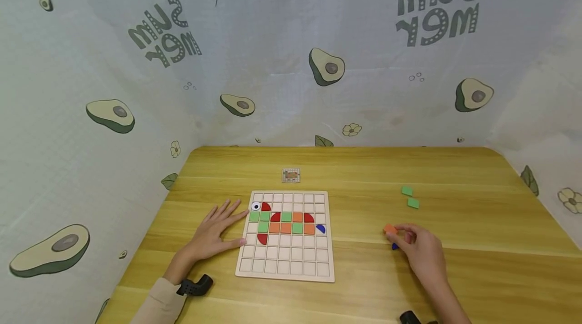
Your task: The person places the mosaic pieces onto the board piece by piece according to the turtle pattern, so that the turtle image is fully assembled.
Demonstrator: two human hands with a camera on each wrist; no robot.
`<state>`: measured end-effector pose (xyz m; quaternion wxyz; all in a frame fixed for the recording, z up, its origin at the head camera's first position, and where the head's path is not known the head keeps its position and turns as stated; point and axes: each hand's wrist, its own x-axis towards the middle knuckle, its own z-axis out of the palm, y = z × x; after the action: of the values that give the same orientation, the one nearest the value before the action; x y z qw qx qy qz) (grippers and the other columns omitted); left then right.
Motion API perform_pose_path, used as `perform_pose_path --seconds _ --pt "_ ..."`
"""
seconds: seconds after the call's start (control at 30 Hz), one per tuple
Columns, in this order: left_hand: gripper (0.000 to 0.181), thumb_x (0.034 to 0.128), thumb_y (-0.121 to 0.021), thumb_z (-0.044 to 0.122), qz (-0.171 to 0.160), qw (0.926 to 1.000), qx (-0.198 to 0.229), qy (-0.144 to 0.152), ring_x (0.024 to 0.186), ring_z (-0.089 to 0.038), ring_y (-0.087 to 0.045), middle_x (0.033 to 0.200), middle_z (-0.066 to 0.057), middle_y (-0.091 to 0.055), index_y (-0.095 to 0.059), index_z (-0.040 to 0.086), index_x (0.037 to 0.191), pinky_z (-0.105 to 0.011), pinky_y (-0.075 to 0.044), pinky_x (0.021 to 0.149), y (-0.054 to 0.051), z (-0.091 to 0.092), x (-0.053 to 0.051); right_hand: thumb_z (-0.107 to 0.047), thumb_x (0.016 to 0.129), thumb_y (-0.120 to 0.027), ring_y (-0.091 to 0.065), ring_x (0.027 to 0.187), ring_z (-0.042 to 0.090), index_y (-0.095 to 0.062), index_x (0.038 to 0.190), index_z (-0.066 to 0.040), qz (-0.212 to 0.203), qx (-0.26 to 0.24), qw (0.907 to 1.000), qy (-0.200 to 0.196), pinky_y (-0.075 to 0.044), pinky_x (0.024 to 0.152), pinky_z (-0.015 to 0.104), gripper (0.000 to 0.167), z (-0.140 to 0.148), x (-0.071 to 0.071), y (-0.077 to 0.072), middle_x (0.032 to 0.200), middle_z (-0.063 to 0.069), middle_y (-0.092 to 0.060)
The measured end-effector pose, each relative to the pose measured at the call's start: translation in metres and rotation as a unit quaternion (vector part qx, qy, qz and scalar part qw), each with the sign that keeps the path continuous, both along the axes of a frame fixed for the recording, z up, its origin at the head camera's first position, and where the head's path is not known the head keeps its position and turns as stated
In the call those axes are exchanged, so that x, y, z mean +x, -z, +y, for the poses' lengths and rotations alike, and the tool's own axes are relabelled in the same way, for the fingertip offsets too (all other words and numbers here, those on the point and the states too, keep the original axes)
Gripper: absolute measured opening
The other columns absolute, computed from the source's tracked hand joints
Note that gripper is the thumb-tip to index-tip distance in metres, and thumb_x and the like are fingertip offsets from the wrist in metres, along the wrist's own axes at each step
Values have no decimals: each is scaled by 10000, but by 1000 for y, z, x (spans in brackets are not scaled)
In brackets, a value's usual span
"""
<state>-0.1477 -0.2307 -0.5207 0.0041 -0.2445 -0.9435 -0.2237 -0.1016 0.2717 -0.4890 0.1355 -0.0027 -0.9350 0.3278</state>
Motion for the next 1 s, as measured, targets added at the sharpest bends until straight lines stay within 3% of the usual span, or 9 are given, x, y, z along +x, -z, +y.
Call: perform_pose_path --seconds 0.43,0.77,1.0 --pt "787 868 -599 685 -37 10000 75 -22 1521 -275 -67 1653 2 -187 -373 361 1548 -553 -20 1189 2 -1 1 -132 840 -810 -339 517 55 -733 1021 72 115 -556 9965 -609 -307 450 231 283 -30 -10 -23 664 -8 -495" --pt "780 872 -607 671 36 10000 84 30 1515 -309 -98 1647 -27 -209 -387 346 1546 -570 -39 1183 2 -1 2 -129 820 -827 -338 563 67 -755 968 0 107 -704 9925 -996 -285 497 236 208 -77 -16 -27 649 -38 -451" --pt "773 872 -604 672 68 9999 83 27 1513 -317 -106 1644 -31 -219 -400 342 1541 -585 -50 1180 1 0 1 -122 831 -814 -335 566 87 -755 978 -11 -328 -1119 9823 -1464 -282 501 245 193 -116 -19 -31 653 -32 -449"
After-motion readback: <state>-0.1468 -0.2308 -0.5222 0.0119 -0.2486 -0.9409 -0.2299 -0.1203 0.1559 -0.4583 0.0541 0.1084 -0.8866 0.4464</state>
